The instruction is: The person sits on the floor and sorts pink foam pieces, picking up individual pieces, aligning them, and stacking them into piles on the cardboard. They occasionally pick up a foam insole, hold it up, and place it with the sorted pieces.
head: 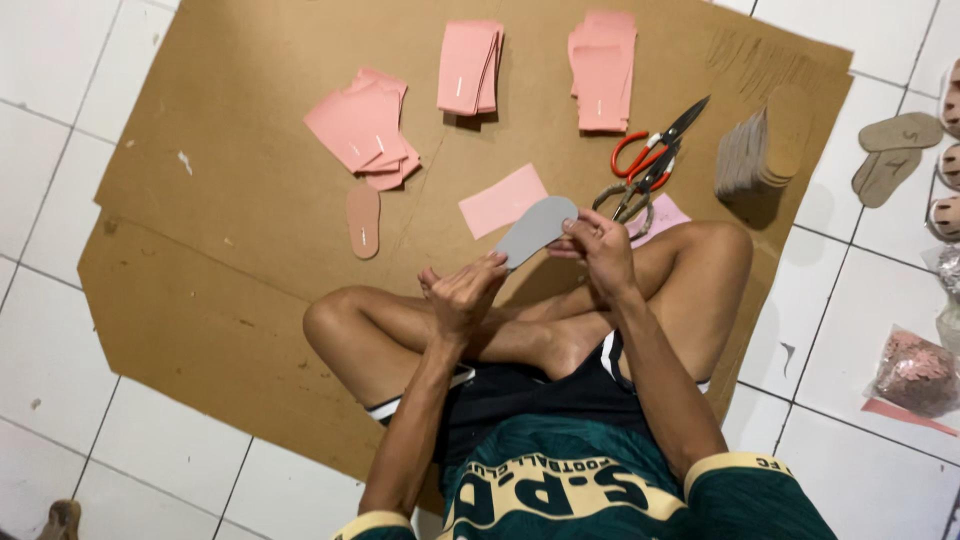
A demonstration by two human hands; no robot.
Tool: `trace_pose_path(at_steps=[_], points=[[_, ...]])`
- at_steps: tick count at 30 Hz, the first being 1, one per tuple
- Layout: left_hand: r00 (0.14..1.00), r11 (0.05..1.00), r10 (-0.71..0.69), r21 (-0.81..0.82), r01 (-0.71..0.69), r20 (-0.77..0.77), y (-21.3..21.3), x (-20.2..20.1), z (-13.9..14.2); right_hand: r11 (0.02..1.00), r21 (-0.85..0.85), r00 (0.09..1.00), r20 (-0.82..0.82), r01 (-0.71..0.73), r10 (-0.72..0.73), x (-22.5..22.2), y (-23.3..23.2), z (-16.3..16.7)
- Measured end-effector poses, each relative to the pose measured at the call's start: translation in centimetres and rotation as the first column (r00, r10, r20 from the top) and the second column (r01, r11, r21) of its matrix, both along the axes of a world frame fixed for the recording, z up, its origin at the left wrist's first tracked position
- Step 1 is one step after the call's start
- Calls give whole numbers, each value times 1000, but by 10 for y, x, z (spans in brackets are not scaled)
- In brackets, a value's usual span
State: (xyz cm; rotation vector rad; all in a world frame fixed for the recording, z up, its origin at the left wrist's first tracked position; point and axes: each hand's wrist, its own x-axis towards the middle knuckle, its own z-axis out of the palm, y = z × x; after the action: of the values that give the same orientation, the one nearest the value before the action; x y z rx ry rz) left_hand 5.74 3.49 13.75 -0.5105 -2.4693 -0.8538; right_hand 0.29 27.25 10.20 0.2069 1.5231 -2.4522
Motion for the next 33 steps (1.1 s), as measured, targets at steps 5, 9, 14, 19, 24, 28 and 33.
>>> trace_pose_path(at_steps=[5, 9, 14, 19, 24, 28, 33], points=[[981, 987, 151, 63, -144, -125, 20, -9, 24, 996, 91, 999, -44, 24, -20, 11, -2, -12], [951, 895, 52, 409, -180, 306, 41, -35, 7, 996, 70, 997, -55, -48, 52, 26, -7, -9], [783, 591, -227, 721, -362, 579, 38, -48, -13, 995, 102, 997, -73, -18, 26, 29, -2, -1], [816, 798, -94, 534, -280, 570, 20, -45, -5, 991, 132, 998, -66, 0, 9, 32, -2, 1], [726, 783, -149, 529, -328, 671, 18, -44, -4, 990, 139, 999, -48, 18, -11, 33, -5, 4], [513, 698, -533, 693, -183, 672, 26, -21, -4, 991, 121, 993, -110, 51, -38, 30, -4, 8], [603, 568, -603, 812, -133, 521, 26, -8, 8, 987, 111, 990, -96, 114, -104, 34, -3, 10]])
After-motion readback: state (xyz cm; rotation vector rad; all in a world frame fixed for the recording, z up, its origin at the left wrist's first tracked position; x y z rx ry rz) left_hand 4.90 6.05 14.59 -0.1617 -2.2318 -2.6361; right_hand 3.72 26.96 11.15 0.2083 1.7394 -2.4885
